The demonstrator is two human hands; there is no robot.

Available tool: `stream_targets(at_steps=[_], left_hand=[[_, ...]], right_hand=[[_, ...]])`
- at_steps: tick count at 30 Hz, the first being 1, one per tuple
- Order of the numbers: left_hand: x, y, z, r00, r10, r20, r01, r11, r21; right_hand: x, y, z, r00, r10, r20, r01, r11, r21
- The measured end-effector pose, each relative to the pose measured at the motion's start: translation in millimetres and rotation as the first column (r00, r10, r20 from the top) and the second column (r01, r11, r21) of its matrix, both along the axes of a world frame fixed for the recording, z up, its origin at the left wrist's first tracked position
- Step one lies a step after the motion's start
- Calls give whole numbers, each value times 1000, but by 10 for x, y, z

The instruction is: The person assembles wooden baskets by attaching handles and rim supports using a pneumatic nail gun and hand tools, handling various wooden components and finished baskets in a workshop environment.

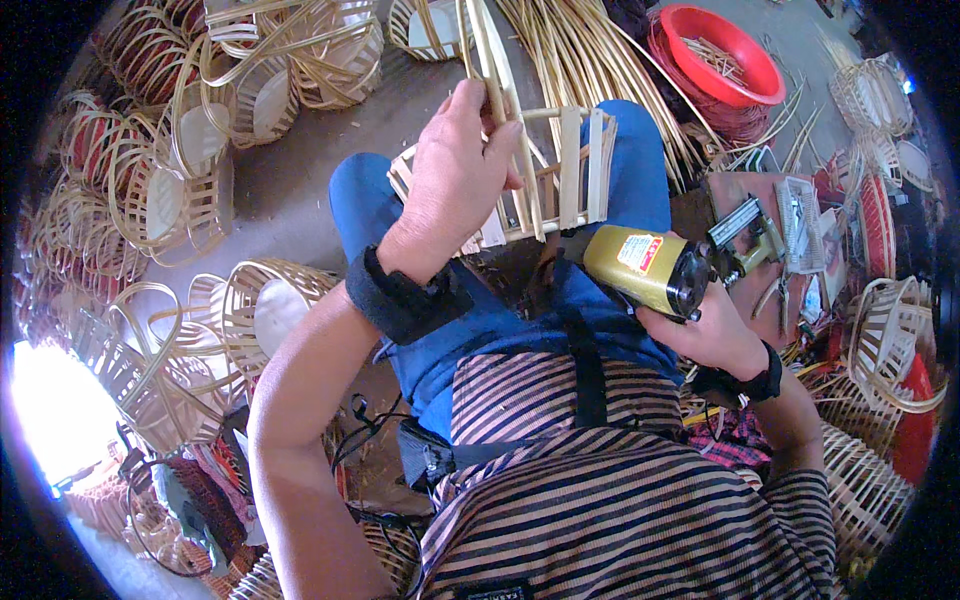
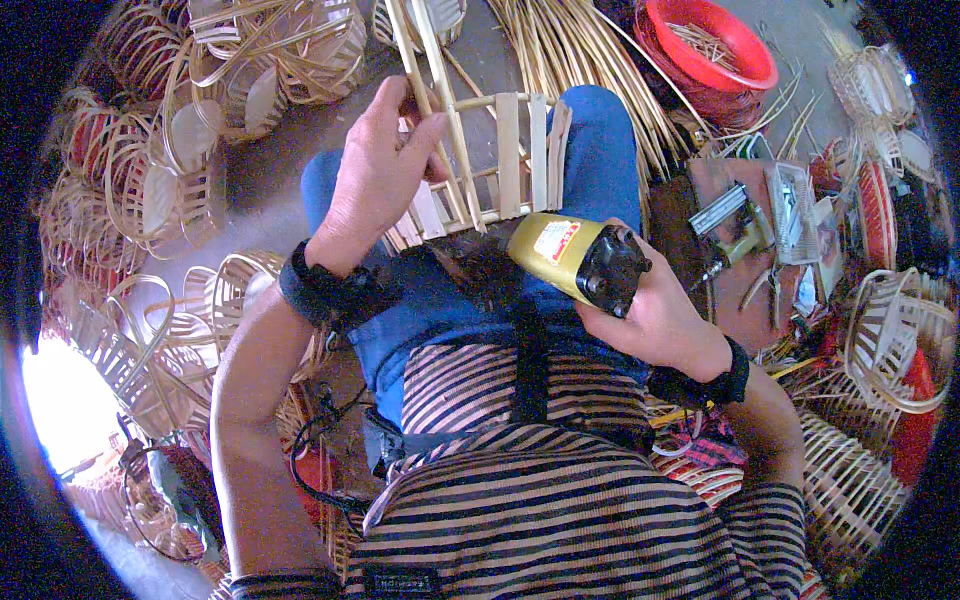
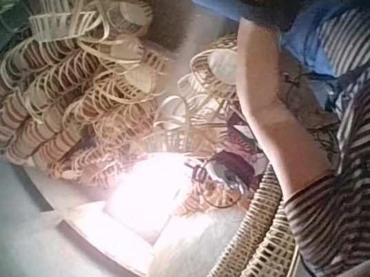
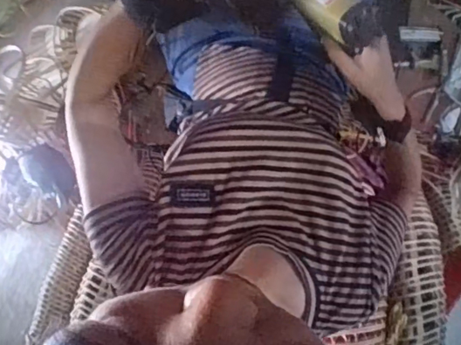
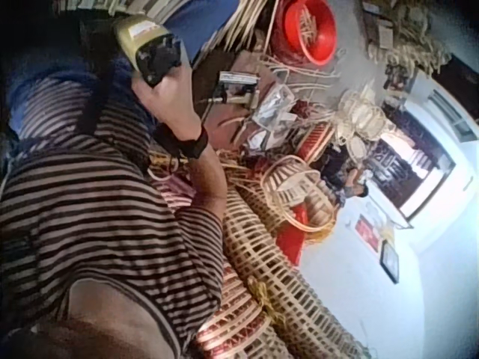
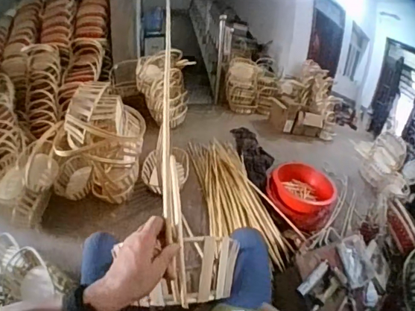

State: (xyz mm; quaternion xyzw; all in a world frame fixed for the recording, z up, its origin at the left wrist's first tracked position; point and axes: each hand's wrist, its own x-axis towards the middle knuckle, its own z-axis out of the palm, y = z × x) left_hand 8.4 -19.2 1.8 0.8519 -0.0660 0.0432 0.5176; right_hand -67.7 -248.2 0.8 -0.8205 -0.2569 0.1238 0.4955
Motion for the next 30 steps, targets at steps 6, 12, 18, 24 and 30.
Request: stream_targets(at_steps=[6, 12, 18, 24, 30], left_hand=[[30, -6, -44, 998, 23, 52, -26, 998, 53], [-12, -34, 1, 1000, 20, 6, -20, 997, 80], [-25, -66, -50, 996, 41, 78, -50, 993, 105], [-5, -75, -131, 973, 56, 224, -109, 966, 233], [-9, -54, -88, 948, 65, 311, -154, 951, 269]], right_hand=[[0, 35, -20, 998, 32, -56, -30, 999, 33], [31, 97, -4, 963, 129, 235, -123, 992, -40], [55, 81, -39, 836, 277, 473, -200, 958, -207], [44, 175, -8, 916, 199, 349, -166, 979, -121], [4, 265, 2, 977, 103, 188, -99, 995, -27]])
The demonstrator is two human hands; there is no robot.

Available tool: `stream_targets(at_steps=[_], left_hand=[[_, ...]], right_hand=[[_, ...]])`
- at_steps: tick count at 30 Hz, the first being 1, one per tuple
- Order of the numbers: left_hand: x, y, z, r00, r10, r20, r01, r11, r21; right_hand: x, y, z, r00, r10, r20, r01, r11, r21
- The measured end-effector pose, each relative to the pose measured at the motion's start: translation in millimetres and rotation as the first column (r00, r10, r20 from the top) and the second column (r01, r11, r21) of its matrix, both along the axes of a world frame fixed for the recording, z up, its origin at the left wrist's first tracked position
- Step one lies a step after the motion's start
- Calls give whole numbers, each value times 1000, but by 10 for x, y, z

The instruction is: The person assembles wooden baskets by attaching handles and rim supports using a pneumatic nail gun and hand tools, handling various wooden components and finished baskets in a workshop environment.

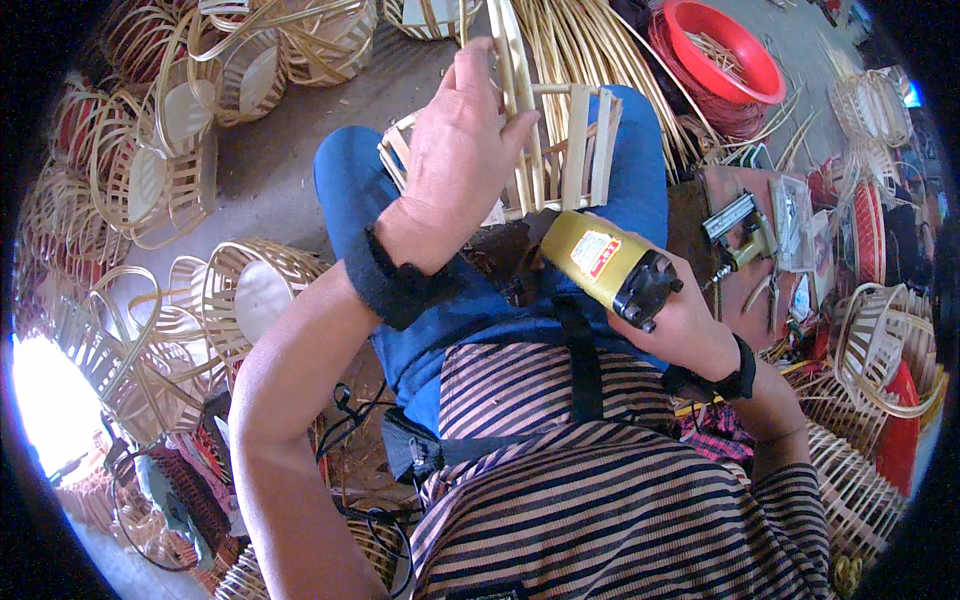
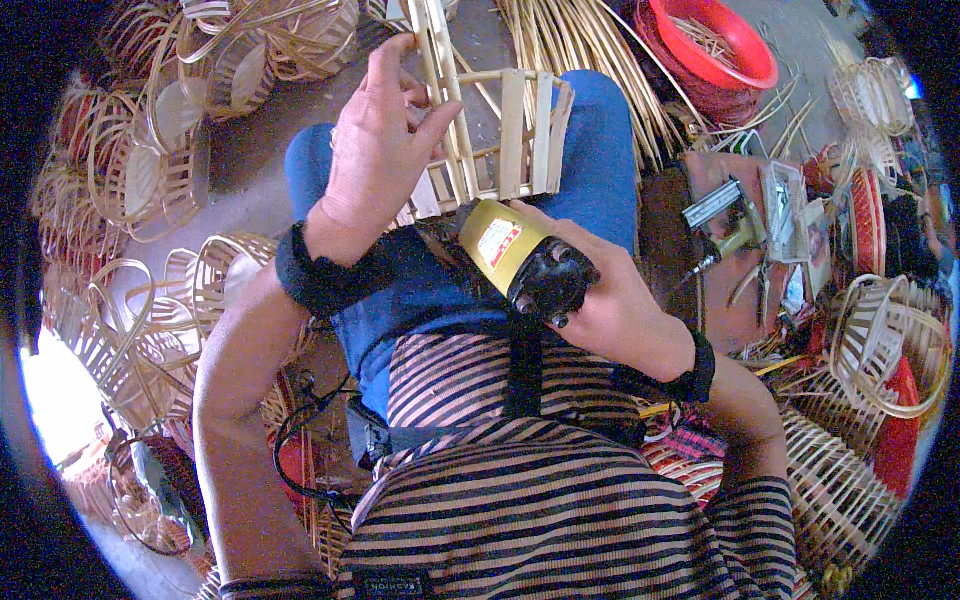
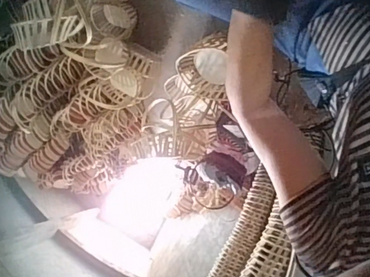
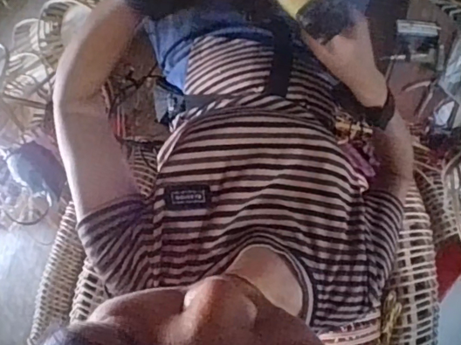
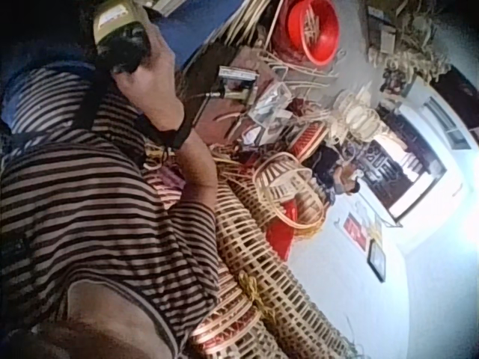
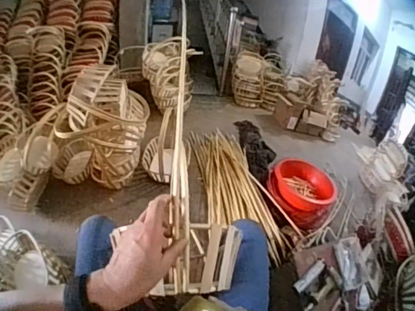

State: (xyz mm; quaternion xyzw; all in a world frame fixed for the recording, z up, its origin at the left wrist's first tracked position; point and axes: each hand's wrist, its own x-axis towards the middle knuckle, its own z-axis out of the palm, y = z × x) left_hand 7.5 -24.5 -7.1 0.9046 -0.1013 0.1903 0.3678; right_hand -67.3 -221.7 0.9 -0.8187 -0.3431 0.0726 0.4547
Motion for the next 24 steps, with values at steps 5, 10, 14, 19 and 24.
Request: stream_targets(at_steps=[5, 10, 14, 19, 24], left_hand=[[-70, 156, 246, 979, -187, 84, 122, 860, 496], [-8, 209, 55, 943, -332, -25, 292, 789, 541], [-12, 173, 99, 948, -305, -88, 304, 788, 536], [-13, 161, 72, 943, -323, -82, 316, 792, 522], [-15, 136, 103, 946, -314, -73, 309, 817, 487]], right_hand=[[30, 27, -23, 993, -54, -103, 56, 998, 9], [-1, 27, 19, 960, -89, -267, 97, 995, 15], [-17, -28, -6, 974, -73, -214, 80, 996, 28], [-107, -193, 91, 931, -104, -350, 107, 994, -10], [-110, -235, 79, 996, 47, 71, -35, 985, -166]])
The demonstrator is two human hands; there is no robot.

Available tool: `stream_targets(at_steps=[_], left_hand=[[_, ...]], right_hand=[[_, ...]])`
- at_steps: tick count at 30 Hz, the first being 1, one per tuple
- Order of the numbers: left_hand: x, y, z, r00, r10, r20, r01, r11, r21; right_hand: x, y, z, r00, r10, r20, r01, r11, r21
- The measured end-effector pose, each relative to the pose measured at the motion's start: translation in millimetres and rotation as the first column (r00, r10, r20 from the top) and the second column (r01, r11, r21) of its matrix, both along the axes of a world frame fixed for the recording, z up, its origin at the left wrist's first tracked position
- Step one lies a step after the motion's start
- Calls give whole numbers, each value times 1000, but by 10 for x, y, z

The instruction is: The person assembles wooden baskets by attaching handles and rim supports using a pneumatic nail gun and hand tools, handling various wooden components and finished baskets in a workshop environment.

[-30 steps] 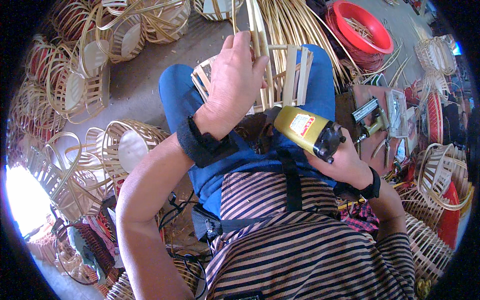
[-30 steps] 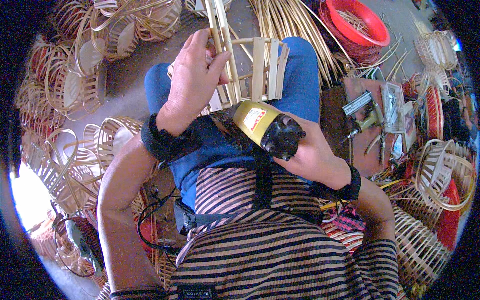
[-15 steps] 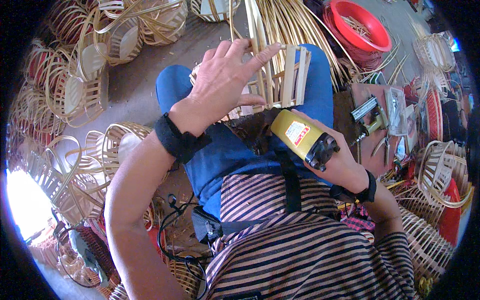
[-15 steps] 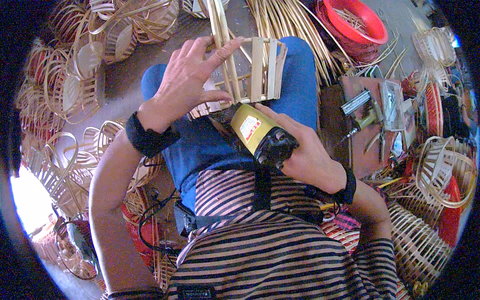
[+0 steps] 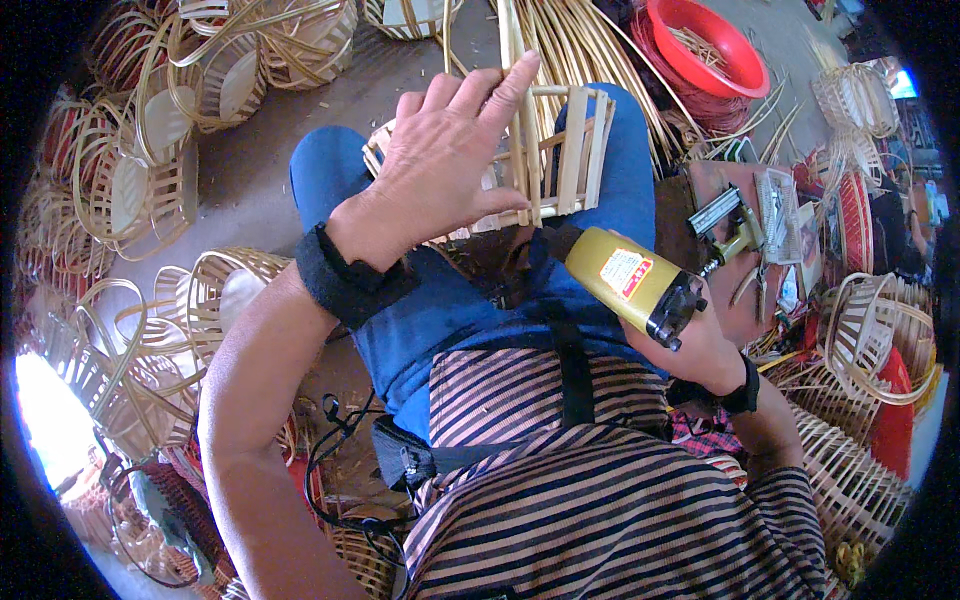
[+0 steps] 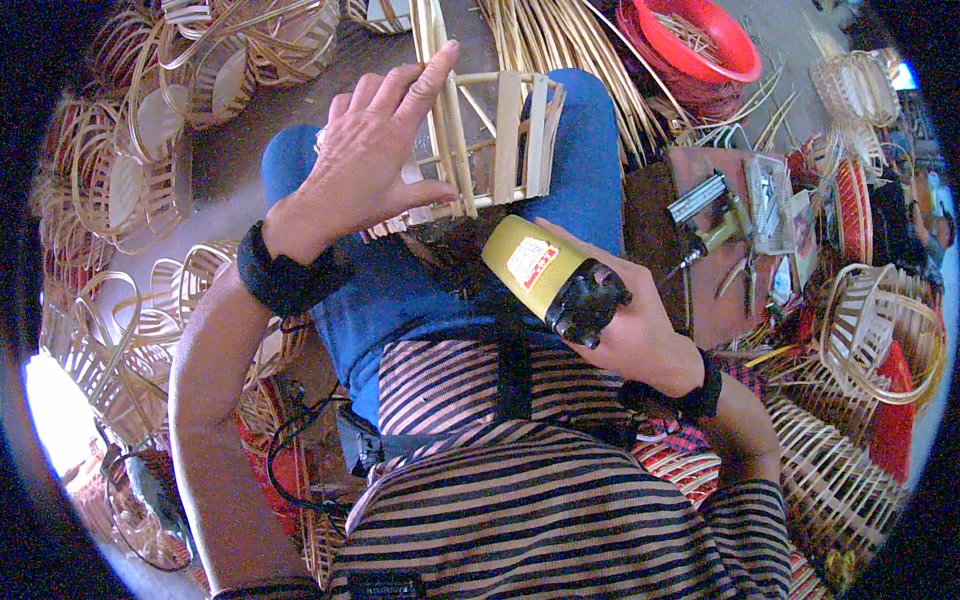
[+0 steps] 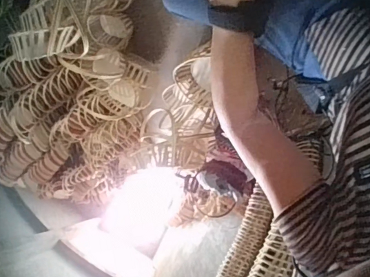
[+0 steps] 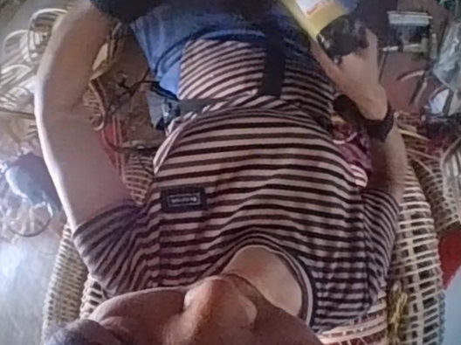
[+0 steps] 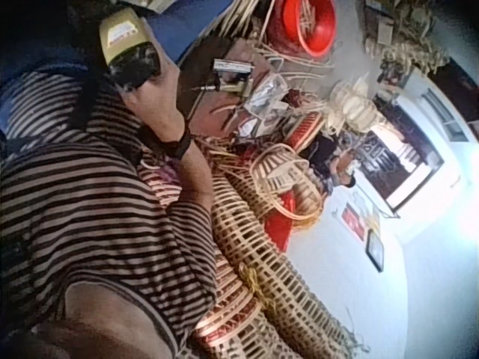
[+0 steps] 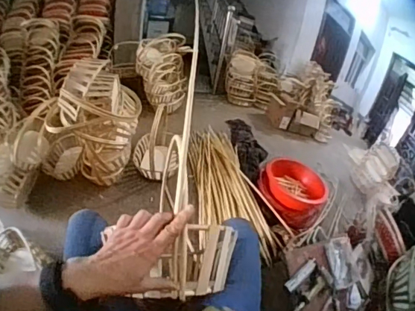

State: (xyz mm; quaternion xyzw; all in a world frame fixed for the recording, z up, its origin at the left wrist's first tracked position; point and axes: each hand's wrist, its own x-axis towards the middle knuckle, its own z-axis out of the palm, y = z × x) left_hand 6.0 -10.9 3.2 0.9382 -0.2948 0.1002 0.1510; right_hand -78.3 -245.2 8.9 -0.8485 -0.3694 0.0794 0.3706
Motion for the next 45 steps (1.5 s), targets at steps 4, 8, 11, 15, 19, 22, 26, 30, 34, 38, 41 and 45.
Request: stream_targets(at_steps=[4, 8, 11, 15, 19, 22, 26, 30, 34, 38, 41, 45], left_hand=[[6, -18, -19, 999, -7, 37, 8, 1000, -25], [11, -24, -43, 998, 10, 62, -9, 1000, -20], [1, -31, -58, 996, 10, 91, -8, 1000, -28], [5, -28, -57, 995, -6, 101, 9, 999, -35], [8, -33, -44, 994, -3, 106, 6, 1000, -30], [9, -45, -31, 994, 12, 109, -12, 1000, -5], [10, -46, -21, 995, 12, 99, -12, 1000, 0], [20, -53, -25, 997, 1, 77, 1, 999, -37], [27, -30, -36, 998, 23, 60, -22, 1000, -4], [-10, -13, 7, 999, 17, 29, -17, 1000, -7], [170, 32, 105, 999, 25, -26, -30, 976, -217], [549, 89, 220, 893, -54, -446, -247, 770, -588]], right_hand=[[-10, 23, -69, 997, -3, 71, 0, 999, 42], [22, 27, -73, 993, 26, 119, -24, 999, -21], [24, 12, -112, 977, 52, 205, -42, 998, -54], [15, -2, -125, 979, 32, 203, -14, 996, -85], [-7, 3, -127, 990, -42, 136, 54, 995, -79], [-44, -28, -156, 994, -97, 46, 100, 993, -68], [-28, -2, -156, 993, -114, 19, 115, 991, -65], [-27, 20, -159, 989, -145, -15, 144, 989, -41], [-14, 75, -159, 991, -131, -39, 130, 991, -20], [24, 35, -54, 989, -143, -41, 144, 989, 25], [46, -53, 71, 982, -180, 49, 179, 983, 27], [191, 100, 311, 947, -249, -202, 289, 937, 199]])
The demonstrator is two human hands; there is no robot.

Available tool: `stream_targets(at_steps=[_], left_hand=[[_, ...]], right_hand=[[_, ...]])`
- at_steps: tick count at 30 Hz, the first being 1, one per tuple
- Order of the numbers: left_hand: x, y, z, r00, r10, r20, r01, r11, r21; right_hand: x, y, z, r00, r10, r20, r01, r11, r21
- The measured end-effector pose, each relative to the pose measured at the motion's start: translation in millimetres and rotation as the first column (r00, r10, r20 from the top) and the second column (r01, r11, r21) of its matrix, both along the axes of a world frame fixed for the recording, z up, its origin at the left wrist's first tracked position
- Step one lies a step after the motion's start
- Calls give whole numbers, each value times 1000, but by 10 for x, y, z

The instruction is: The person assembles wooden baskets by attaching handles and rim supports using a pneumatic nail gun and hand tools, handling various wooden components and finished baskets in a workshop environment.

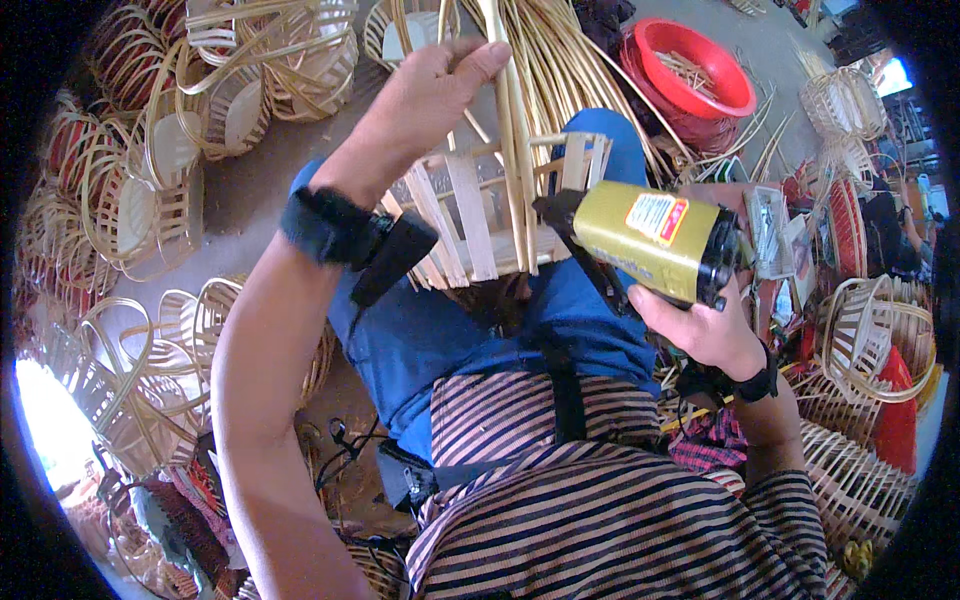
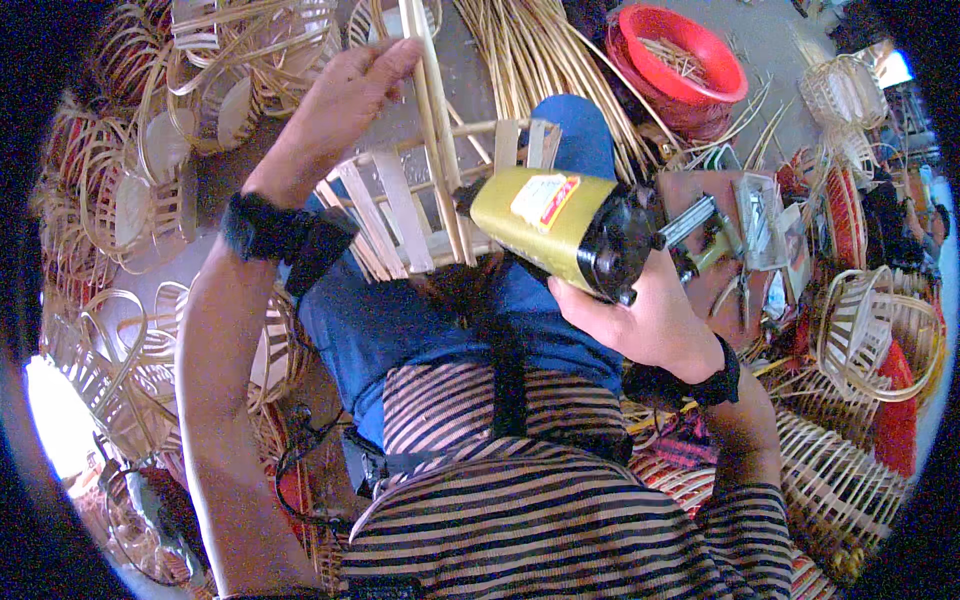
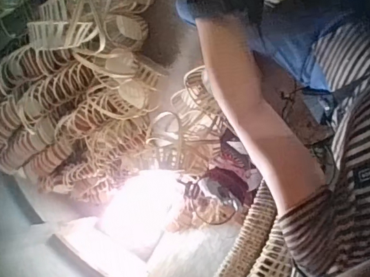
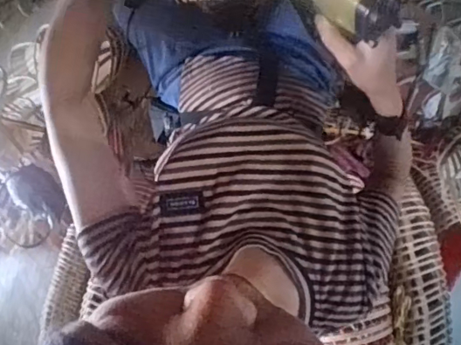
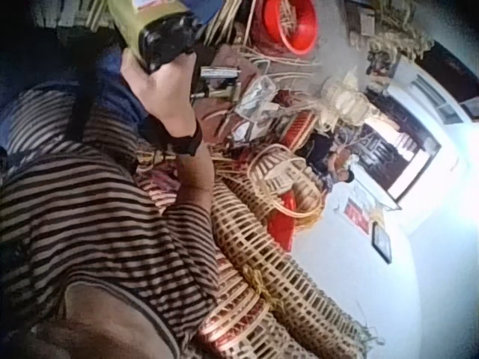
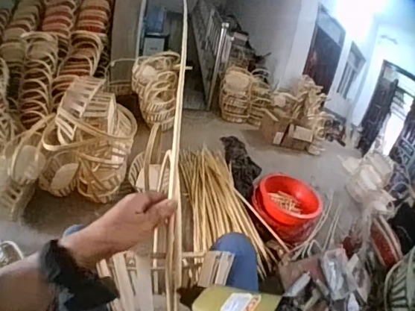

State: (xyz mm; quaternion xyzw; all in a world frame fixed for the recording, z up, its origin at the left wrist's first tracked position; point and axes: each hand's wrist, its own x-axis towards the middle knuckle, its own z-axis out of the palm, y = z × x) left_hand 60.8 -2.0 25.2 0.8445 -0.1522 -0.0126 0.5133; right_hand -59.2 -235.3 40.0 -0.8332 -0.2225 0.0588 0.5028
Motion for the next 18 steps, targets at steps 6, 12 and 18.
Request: stream_targets(at_steps=[6, 12, 18], left_hand=[[-108, -191, -32, 966, -99, -240, 7, 934, -358], [-147, -213, -46, 968, -105, -229, 4, 914, -405], [-167, -171, -40, 963, -107, -246, -5, 910, -416]], right_hand=[[188, 101, -44, 992, -56, -109, 70, 989, 128], [176, 117, -52, 998, -43, -38, 46, 994, 99], [193, 152, -29, 994, -40, -105, 50, 995, 91]])
